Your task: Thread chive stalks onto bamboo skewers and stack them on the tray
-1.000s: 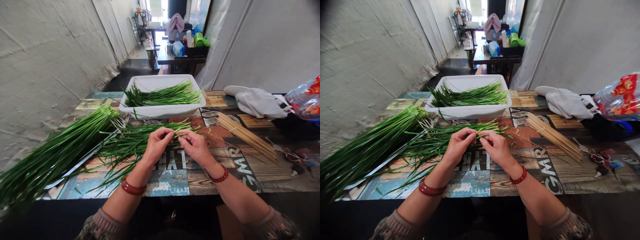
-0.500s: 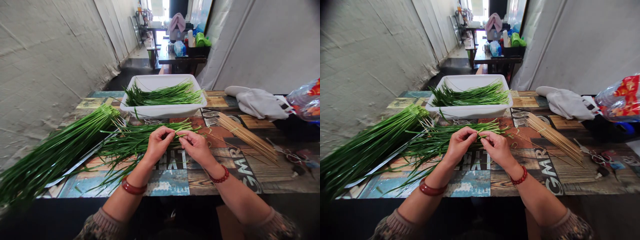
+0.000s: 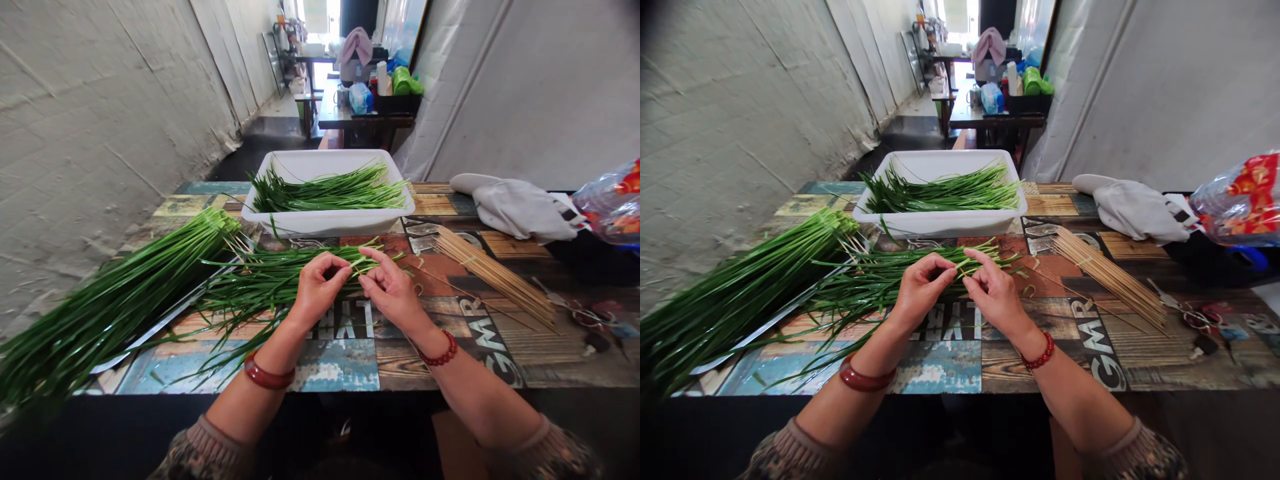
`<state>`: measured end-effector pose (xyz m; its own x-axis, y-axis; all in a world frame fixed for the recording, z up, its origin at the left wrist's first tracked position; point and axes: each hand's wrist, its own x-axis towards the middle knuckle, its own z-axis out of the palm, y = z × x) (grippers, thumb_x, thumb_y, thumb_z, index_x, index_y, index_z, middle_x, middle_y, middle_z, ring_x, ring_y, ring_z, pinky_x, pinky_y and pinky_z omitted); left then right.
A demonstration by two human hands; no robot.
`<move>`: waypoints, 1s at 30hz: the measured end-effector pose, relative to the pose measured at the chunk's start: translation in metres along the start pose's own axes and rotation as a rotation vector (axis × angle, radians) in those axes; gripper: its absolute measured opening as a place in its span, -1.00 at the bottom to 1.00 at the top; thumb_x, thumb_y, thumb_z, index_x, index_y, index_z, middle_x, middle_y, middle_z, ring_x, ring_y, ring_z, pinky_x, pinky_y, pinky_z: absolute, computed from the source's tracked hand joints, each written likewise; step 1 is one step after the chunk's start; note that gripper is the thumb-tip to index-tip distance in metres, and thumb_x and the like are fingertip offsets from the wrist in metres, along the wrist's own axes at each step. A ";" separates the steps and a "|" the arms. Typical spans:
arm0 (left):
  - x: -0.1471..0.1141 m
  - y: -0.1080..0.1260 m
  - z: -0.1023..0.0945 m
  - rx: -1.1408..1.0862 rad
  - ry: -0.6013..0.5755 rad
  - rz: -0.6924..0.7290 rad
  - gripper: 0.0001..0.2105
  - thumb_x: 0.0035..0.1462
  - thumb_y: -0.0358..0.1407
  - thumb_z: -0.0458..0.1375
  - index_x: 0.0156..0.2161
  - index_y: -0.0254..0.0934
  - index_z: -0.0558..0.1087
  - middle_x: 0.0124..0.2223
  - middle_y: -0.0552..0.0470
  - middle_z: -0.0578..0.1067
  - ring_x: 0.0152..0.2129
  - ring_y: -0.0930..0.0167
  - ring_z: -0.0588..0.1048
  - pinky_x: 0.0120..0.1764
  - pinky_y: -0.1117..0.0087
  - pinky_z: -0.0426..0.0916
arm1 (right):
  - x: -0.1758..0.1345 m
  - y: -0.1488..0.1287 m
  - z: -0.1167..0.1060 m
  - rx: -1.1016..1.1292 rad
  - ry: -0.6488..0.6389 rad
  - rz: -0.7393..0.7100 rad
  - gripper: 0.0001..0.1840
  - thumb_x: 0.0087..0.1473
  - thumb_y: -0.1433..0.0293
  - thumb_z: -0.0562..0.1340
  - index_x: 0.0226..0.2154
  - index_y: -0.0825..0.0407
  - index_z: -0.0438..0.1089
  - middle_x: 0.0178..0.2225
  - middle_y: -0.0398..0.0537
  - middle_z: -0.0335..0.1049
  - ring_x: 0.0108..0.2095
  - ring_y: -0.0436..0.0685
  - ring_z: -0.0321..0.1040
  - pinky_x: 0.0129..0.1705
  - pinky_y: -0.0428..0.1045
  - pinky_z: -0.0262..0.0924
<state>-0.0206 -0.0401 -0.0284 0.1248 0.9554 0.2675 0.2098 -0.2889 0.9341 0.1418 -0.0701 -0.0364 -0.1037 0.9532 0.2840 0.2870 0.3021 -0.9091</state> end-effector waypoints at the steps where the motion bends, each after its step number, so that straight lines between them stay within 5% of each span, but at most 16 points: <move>1: 0.000 0.000 0.000 0.016 0.006 0.016 -0.91 0.00 -0.30 0.25 -0.43 -0.30 0.50 -0.45 0.06 0.44 -0.49 0.46 0.36 -0.39 0.46 0.22 | 0.000 0.000 0.000 -0.002 -0.002 -0.001 -0.53 0.15 0.38 0.14 0.13 0.00 0.21 -0.59 -0.30 0.20 -0.57 -0.04 0.18 -0.45 -0.11 0.11; 20: -0.001 0.007 0.002 0.119 -0.117 0.103 -0.88 0.08 -0.37 0.17 -0.47 -0.33 0.41 -0.45 0.06 0.43 -0.46 0.47 0.38 -0.35 0.47 0.25 | 0.000 0.006 0.004 -0.055 0.066 -0.008 -0.85 0.15 0.35 0.16 -0.21 0.02 0.23 -0.62 -0.31 0.21 -0.61 -0.03 0.18 -0.50 -0.11 0.06; 26: -0.001 0.008 0.000 -0.010 -0.232 -0.045 -0.84 0.11 -0.28 0.14 -0.26 -0.34 0.49 -0.31 0.00 0.51 -0.41 0.44 0.43 -0.34 0.47 0.32 | 0.002 0.003 0.002 0.054 0.018 -0.020 -0.67 0.12 0.35 0.19 -0.05 0.02 0.20 -0.57 -0.30 0.26 -0.60 -0.06 0.19 -0.52 -0.13 0.10; 30: -0.002 0.007 -0.001 -0.105 -0.272 -0.153 -0.77 0.12 -0.18 0.14 -0.34 -0.35 0.46 -0.48 0.09 0.43 -0.59 0.53 0.34 -0.50 0.52 0.25 | 0.002 -0.001 0.000 0.153 -0.042 0.023 -0.54 0.12 0.35 0.17 0.08 0.03 0.15 -0.51 -0.26 0.34 -0.64 -0.09 0.20 -0.57 -0.14 0.13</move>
<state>-0.0204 -0.0437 -0.0219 0.3571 0.9320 0.0620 0.1473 -0.1217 0.9816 0.1414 -0.0685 -0.0347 -0.1393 0.9574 0.2529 0.1420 0.2721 -0.9517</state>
